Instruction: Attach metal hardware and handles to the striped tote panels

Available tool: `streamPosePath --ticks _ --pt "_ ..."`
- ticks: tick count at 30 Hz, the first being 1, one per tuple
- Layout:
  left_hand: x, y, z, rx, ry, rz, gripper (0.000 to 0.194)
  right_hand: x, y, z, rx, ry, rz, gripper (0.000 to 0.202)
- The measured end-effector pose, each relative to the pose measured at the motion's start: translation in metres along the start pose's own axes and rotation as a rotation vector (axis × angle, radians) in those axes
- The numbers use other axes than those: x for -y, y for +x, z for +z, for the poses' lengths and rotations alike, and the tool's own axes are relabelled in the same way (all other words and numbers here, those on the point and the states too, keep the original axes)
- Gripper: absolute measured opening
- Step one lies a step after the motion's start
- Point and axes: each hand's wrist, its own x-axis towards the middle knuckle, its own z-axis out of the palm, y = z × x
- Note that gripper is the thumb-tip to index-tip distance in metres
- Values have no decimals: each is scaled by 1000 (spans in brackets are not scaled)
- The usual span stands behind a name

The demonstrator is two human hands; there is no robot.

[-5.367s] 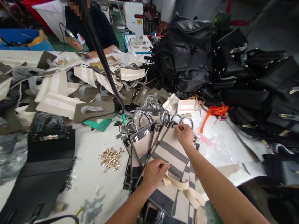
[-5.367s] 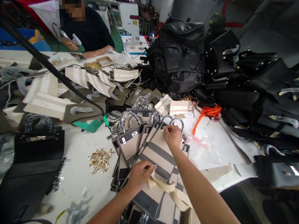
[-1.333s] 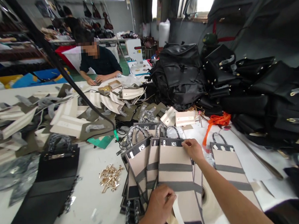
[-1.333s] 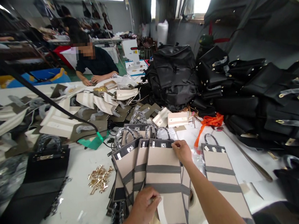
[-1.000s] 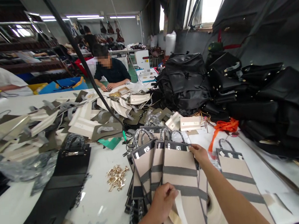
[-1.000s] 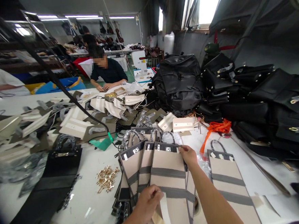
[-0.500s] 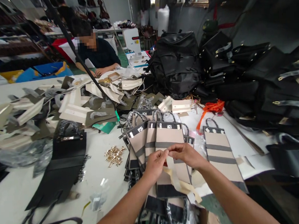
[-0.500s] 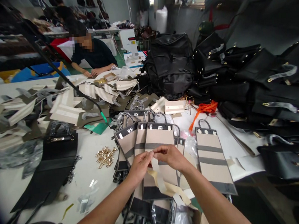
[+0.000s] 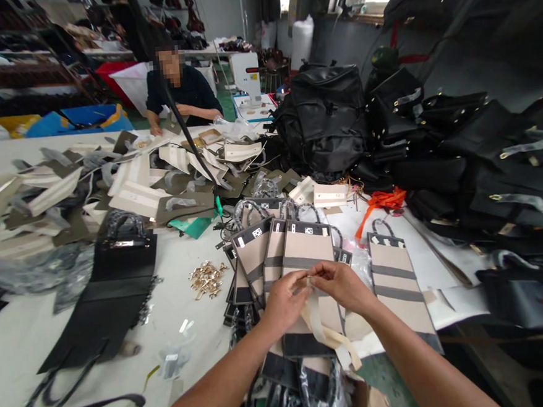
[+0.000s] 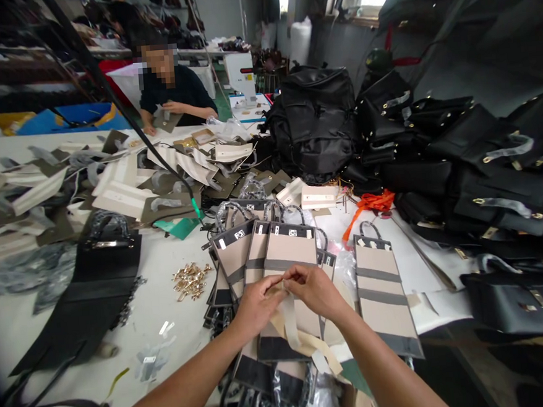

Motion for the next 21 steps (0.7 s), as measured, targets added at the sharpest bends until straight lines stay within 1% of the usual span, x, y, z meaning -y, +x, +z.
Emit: streamPosePath --ticks 2,3,5,8,10,12,13,15,16,17,19,21 --pt "-3 1 0 36 54 -31 27 3 0 -2 -5 -121 -16 15" --pt "-4 2 1 35 68 -52 24 5 0 -4 -13 -202 -36 13" --pt "-2 4 3 18 90 -80 26 9 1 -6 -33 -387 -94 8" --pt "5 9 5 15 170 -43 26 11 7 -11 -38 -648 -172 3" --pt "10 12 5 23 273 1 20 12 14 -13 -25 -764 -207 11" --pt "14 15 3 31 398 33 18 13 21 -15 31 -834 -249 20" --pt "15 17 2 35 455 37 18 14 24 -15 75 -859 -274 21" --pt "17 21 -1 51 546 30 17 16 30 -14 154 -911 -326 14" --pt "17 23 -2 58 577 25 16 16 32 -12 172 -945 -345 12" --pt "17 26 -4 65 601 26 15 16 35 -11 171 -979 -356 11" --pt "18 31 -7 58 641 68 17 13 40 -7 130 -1025 -357 11" --pt "20 33 -9 52 673 181 22 5 49 -7 40 -1012 -334 14"
